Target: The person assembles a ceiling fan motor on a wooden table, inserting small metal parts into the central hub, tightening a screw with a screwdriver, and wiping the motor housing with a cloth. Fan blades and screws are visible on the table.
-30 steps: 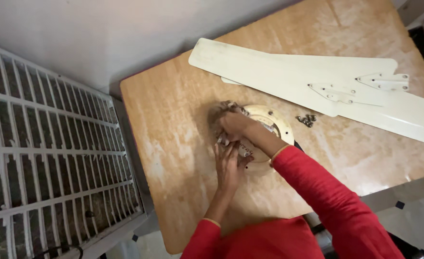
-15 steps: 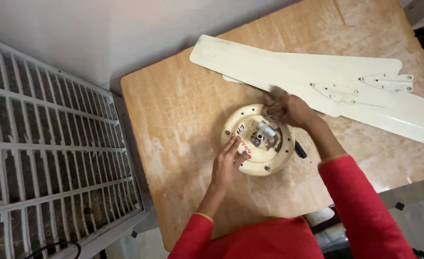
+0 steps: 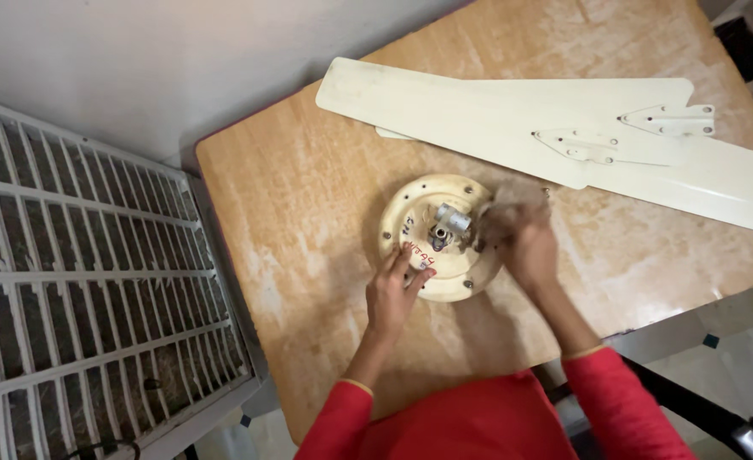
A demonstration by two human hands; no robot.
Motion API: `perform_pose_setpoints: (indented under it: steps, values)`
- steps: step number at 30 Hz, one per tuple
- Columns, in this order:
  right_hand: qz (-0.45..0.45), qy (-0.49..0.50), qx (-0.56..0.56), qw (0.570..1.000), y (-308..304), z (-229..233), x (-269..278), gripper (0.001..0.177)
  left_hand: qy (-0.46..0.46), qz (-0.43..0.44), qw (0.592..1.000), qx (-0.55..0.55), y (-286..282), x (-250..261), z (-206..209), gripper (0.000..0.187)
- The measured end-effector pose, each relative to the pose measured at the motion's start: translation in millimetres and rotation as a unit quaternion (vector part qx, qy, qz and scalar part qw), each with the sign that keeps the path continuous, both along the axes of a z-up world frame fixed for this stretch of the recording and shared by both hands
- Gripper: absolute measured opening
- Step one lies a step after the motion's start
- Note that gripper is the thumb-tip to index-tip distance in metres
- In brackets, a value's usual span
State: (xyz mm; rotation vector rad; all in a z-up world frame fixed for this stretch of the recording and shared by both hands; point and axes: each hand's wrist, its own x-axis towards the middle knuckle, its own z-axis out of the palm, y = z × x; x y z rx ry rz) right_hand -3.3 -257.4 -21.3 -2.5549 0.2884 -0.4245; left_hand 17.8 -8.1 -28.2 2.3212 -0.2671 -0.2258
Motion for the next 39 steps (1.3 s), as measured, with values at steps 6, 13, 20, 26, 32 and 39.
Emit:
perform_pose_setpoints:
  steps: [6,13,20,26,32,39]
  values:
    - [-0.029,0.071,-0.118,0.99,57.5,-0.1,-49.5,0.039,-0.157,-0.003,0.987,0.036,-7.0,-10.9,-16.9,0.063]
    - [0.118,0.069,0.028,0.99,79.9,44.5,-72.0,0.054,-0.083,-0.008,0.996,0.028,-3.9,-16.1,-13.8,0.06]
    - [0.112,0.145,0.585,0.79,50.1,55.3,-77.2,0.047,0.338,0.101,0.831,-0.43,-2.2,-49.5,13.2,0.059]
    - [0.11,-0.067,0.302,0.944,63.2,33.8,-80.1,0.055,0.389,0.12,0.725,-0.556,-11.7,-62.9,-7.6,0.04]
    - [-0.015,0.041,0.509,0.86,87.9,24.1,-92.5,0.055,0.363,-0.026,0.737,-0.569,-18.9,-75.6,-40.2,0.034]
    - [-0.108,0.007,0.27,0.957,36.2,14.3,-49.3,0.059,-0.082,0.076,0.988,-0.109,3.6,-42.3,-15.4,0.058]
